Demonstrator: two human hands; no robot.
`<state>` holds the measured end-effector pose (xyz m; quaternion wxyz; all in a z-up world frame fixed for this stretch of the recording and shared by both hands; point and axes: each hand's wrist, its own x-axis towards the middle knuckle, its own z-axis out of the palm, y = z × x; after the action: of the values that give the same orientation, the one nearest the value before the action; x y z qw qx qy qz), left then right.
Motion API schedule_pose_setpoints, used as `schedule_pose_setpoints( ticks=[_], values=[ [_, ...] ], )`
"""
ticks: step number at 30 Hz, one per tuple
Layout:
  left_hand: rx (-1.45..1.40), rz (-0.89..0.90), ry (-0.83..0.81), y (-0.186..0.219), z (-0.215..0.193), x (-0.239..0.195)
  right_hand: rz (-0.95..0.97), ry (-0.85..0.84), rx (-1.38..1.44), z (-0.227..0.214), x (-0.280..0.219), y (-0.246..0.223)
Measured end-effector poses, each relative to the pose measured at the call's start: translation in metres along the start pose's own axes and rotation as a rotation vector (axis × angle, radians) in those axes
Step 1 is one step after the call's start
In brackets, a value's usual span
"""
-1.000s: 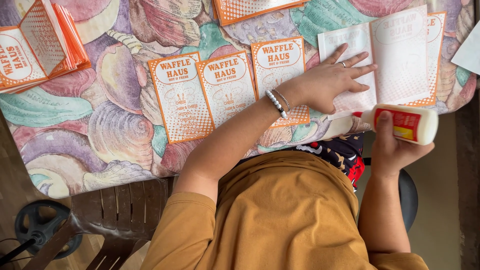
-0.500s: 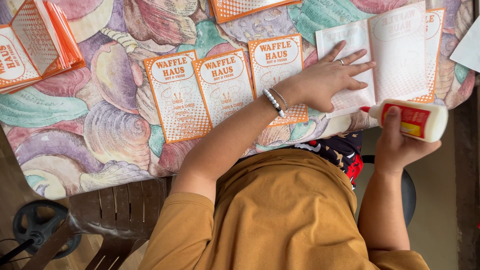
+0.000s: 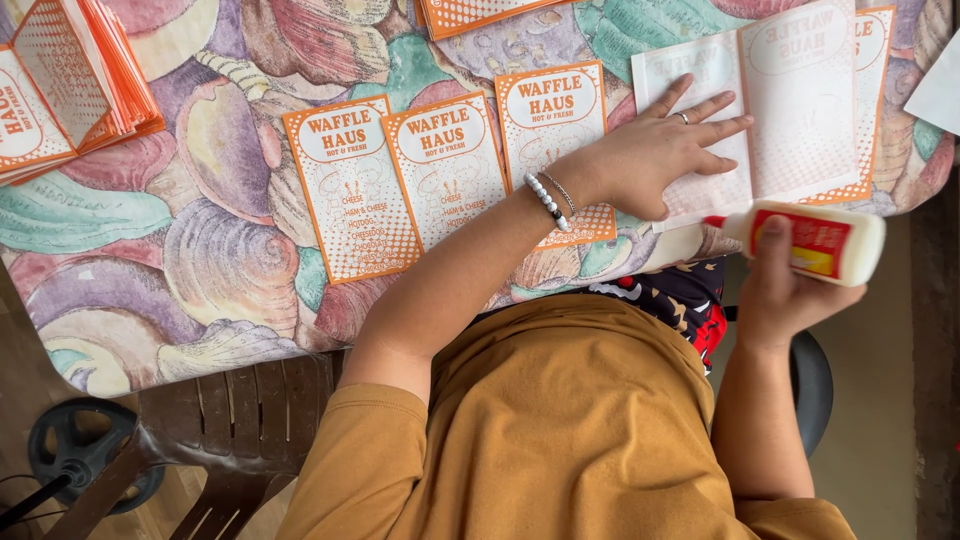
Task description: Assembling paper bags by folding pre-printed templates and applying glue to the edges.
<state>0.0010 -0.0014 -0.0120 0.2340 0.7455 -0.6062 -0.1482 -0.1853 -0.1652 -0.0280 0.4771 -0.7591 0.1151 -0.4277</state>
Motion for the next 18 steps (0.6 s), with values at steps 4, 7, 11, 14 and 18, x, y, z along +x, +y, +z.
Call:
schedule_pose_setpoints(
  ticks=[4, 7, 11, 14, 18],
  values=[
    [-0.003, 0.006, 0.002, -0.001, -0.001, 0.000, 0.086, 0.030, -0.102, -0.012, 0.018, -0.001],
    [-0.001, -0.002, -0.007, 0.001, -0.003, -0.001, 0.139, 0.080, -0.008, -0.014, 0.017, 0.009],
    [0.004, 0.000, -0.006, 0.002, -0.003, -0.001, 0.019, 0.059, 0.008, -0.007, 0.008, 0.010],
    [-0.013, -0.004, -0.015, 0.002, -0.003, -0.001, -0.017, 0.024, -0.003, -0.004, 0.008, 0.005],
    [-0.001, 0.011, 0.016, -0.001, 0.001, 0.000, -0.039, 0.031, 0.008, -0.012, 0.023, 0.009]
  ],
)
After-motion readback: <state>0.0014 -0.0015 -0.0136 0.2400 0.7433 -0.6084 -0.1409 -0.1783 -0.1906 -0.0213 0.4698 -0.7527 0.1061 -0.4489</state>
